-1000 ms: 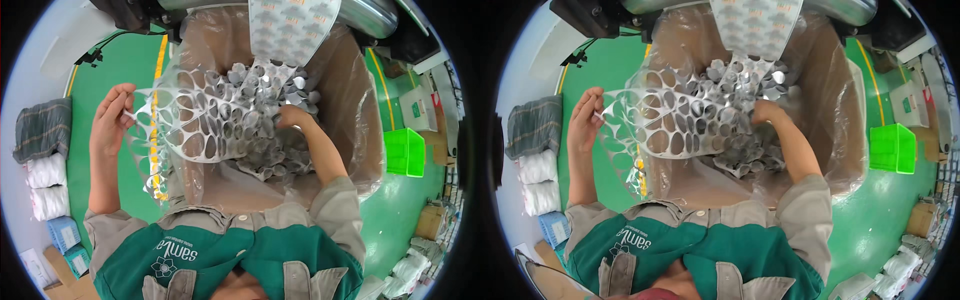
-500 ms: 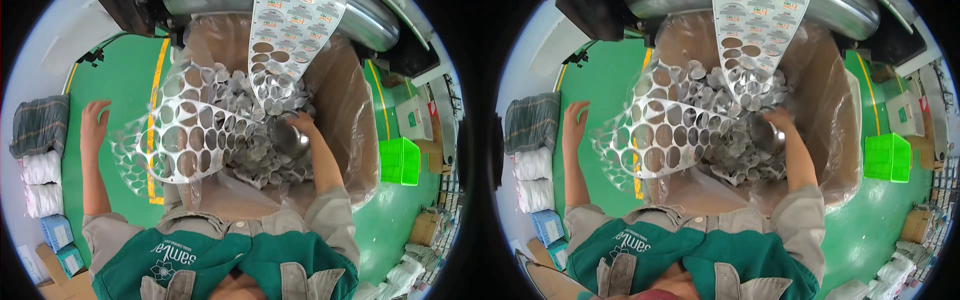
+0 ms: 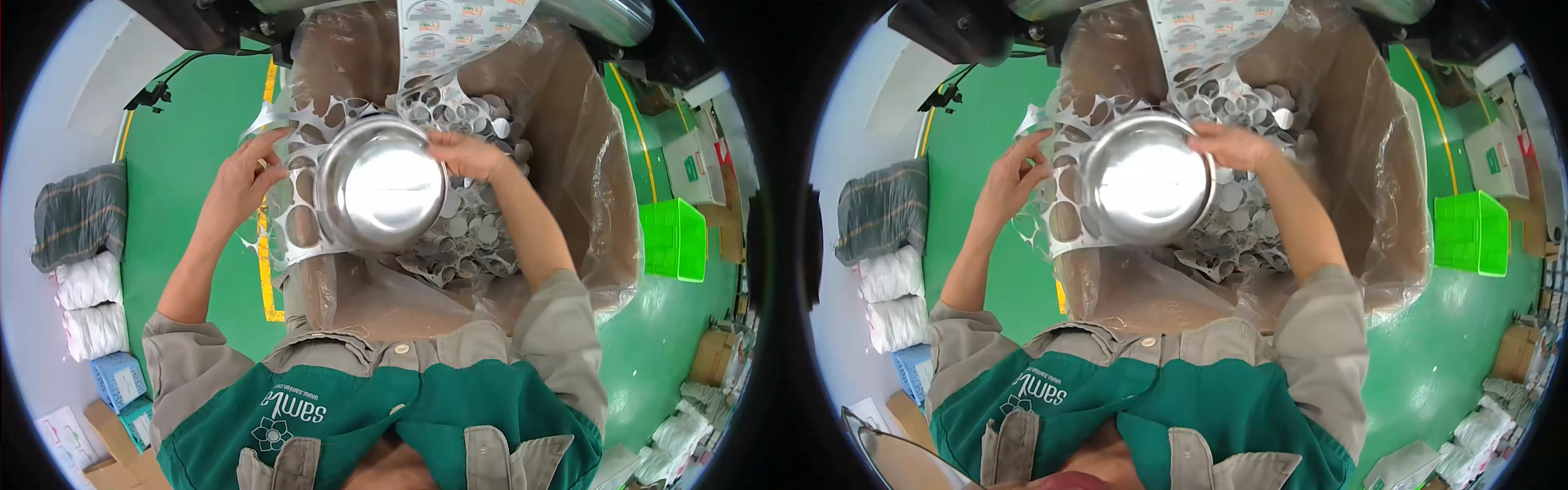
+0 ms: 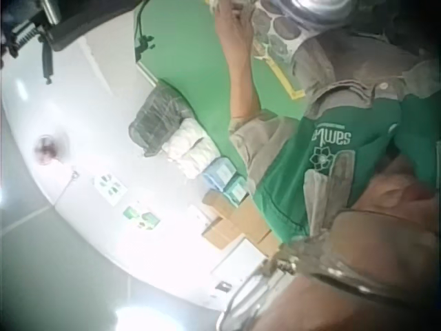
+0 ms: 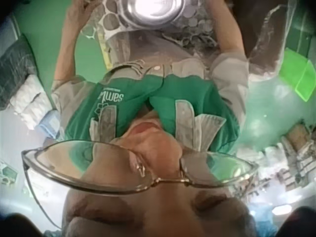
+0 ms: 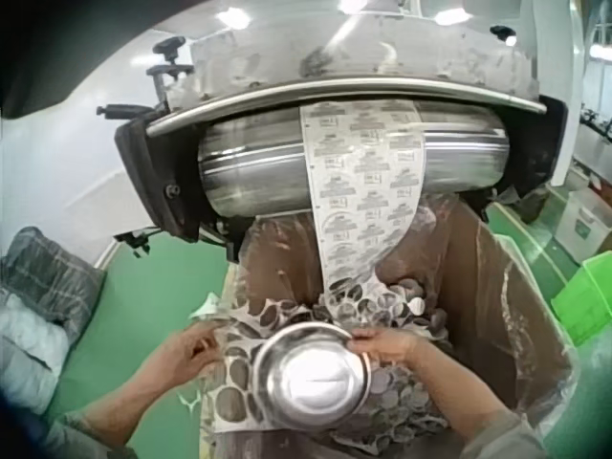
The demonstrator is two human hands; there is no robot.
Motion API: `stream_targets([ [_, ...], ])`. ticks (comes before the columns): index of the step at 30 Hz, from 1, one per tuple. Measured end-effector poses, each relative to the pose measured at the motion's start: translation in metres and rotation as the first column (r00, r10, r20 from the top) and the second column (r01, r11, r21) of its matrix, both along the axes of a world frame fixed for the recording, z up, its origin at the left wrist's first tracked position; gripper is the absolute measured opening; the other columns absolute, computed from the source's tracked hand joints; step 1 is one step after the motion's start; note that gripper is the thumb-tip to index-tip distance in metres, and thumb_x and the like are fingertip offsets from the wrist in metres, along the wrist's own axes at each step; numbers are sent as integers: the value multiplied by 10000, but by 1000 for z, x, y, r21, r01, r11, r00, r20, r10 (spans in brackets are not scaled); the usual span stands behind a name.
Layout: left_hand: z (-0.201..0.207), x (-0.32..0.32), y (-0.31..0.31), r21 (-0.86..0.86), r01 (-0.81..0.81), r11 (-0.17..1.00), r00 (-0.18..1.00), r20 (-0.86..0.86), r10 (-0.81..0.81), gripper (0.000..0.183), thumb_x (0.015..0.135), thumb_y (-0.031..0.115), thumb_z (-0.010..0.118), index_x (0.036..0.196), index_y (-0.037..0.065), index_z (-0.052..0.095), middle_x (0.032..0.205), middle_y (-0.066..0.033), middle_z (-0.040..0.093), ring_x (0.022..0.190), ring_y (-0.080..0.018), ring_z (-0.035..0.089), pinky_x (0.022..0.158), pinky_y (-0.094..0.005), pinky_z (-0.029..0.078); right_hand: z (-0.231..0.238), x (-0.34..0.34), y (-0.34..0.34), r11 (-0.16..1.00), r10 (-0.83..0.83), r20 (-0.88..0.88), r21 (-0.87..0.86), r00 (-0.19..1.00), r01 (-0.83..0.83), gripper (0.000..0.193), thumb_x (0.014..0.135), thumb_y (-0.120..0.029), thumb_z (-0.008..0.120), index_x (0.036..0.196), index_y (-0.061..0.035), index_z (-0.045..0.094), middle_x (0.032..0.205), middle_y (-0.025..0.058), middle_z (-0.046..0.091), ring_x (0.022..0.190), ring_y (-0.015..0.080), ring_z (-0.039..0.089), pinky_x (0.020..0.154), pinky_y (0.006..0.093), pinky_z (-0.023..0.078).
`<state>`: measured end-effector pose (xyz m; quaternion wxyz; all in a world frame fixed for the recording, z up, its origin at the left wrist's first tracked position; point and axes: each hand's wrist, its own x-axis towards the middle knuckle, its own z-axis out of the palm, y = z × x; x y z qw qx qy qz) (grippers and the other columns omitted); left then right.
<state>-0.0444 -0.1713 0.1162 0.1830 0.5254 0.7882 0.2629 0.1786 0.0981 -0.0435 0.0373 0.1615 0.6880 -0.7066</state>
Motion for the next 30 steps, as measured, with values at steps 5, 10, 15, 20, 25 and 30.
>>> stream_targets([
  [5, -31, -17, -10, 55, -7, 998, 997, -73, 11, 435, 767, 37, 589, 1188, 102, 501, 828, -71, 535, 607, -157, 499, 569, -286, 417, -99, 42, 10, 656, -371, 453, 746, 810, -117, 593, 680, -435, 638, 998, 60, 568, 1005, 234, 581, 943, 353, 554, 810, 393, 425],
  [10, 1, -7, -10, 96, 236, 967, 889, -422, -176, 434, 734, 105, 637, 1156, 130, 538, 888, -79, 558, 931, -263, 502, 774, -361, 424, -23, 32, 30, 486, 120, 540, 700, 833, -524, 634, 606, -450, 676, 1019, 18, 566, 1036, 180, 582, 947, 310, 554, 784, 376, 434],
  [15, 33, 2, 0, 242, 217, 946, 851, -522, -61, 537, 663, 314, 716, 1144, 142, 550, 1187, -97, 476, 1172, -332, 377, 931, -416, 362, 96, 37, 33, 940, -222, -280, -315, 934, 129, 493, 791, -222, 623, 1196, 7, 460, 1112, 122, 564, 1035, 196, 543, 887, 327, 441],
  [20, -4, -5, 16, -20, 329, 944, 844, -442, -303, 751, 567, 560, 698, 1160, 131, 531, 1372, -162, 288, 1279, -393, 220, 1011, -511, 236, -76, 58, 100, 583, -812, 152, 144, 564, 800, 572, 849, -448, 515, 1192, 6, 456, 1182, 129, 519, 1081, 218, 498, 904, 335, 405],
  [25, 12, 41, -26, -359, 457, 814, 717, -392, -576, 899, 469, 611, 709, 1151, 59, 512, 1358, -187, 291, 1283, -392, 209, 1036, -530, 158, -75, 57, 35, 620, -248, 652, 675, 716, -400, 699, 599, -463, 683, 1059, 50, 563, 1047, 253, 573, 988, 354, 554, 842, 372, 439],
  [30, 17, 50, -27, -376, 592, 713, 581, -413, -701, 237, 766, 194, 611, 922, 47, 509, 885, -93, 590, 1012, -282, 533, 940, -451, 355, 1, 48, 47, 363, -75, 183, 921, 980, -144, 461, 672, -362, 666, 901, 26, 572, 819, 162, 604, 768, 295, 579, 682, 380, 454],
])
